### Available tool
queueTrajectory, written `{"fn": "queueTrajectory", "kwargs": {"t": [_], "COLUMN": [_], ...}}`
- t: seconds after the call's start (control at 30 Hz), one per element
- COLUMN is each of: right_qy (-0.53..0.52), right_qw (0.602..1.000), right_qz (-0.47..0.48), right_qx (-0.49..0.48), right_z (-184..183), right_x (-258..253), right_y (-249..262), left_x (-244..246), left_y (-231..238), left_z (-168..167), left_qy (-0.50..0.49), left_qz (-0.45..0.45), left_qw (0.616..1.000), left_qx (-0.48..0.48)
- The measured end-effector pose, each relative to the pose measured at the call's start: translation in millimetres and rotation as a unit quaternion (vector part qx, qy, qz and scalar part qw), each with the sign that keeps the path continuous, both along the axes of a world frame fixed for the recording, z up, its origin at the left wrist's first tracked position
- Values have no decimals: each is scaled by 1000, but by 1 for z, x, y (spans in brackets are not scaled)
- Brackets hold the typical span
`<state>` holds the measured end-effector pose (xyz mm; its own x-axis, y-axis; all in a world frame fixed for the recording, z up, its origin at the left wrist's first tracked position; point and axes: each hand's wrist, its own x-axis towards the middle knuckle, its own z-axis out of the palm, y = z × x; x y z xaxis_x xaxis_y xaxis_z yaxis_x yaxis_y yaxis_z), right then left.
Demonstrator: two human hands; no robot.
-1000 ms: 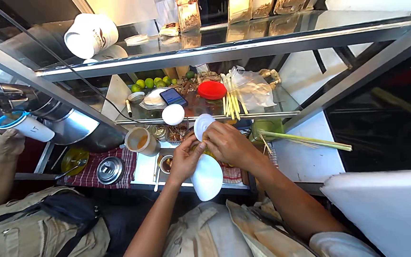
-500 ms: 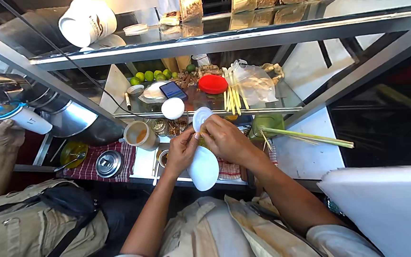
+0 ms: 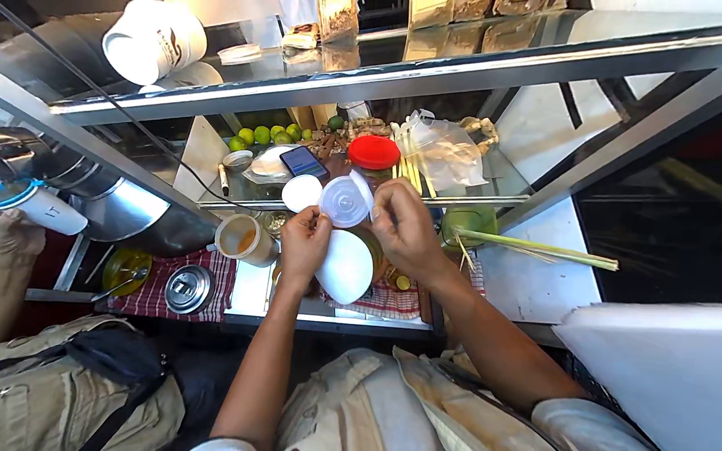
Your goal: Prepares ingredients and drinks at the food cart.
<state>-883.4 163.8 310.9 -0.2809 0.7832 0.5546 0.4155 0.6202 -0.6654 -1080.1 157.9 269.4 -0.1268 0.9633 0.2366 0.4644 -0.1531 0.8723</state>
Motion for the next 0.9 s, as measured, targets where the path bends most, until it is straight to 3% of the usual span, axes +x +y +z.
{"fn": "queueTrajectory", "kwargs": {"t": [0.1, 0.3, 0.43, 0.5, 0.6, 0.7, 0.8, 0.9], "right_qy": [121, 167, 227, 241, 221, 214, 144, -39], "right_qw": [992, 982, 963, 944, 916, 883, 901, 936], "right_qz": [-31, -54, 53, 119, 175, 206, 187, 220], "right_qx": [-21, -68, -133, -191, -287, -363, -363, -273], "right_z": [3, -10, -29, -42, -62, -79, -76, -62], "right_x": [12, 42, 61, 63, 55, 36, 22, 20], "right_y": [9, 5, -2, -8, -20, -29, -31, -28], "left_x": [-5, -6, -16, -21, -21, -18, -23, -36], "left_y": [37, 91, 52, 15, -34, -62, -80, -95], "left_z": [14, 29, 32, 26, -5, -38, -52, -60], "left_qy": [50, 128, 63, -14, -111, -173, -226, -223], "left_qz": [16, 4, -14, -91, -248, -277, -236, -209], "left_qw": [998, 988, 997, 992, 945, 928, 927, 929], "left_qx": [-33, -80, -48, -92, -183, -178, -183, -207]}}
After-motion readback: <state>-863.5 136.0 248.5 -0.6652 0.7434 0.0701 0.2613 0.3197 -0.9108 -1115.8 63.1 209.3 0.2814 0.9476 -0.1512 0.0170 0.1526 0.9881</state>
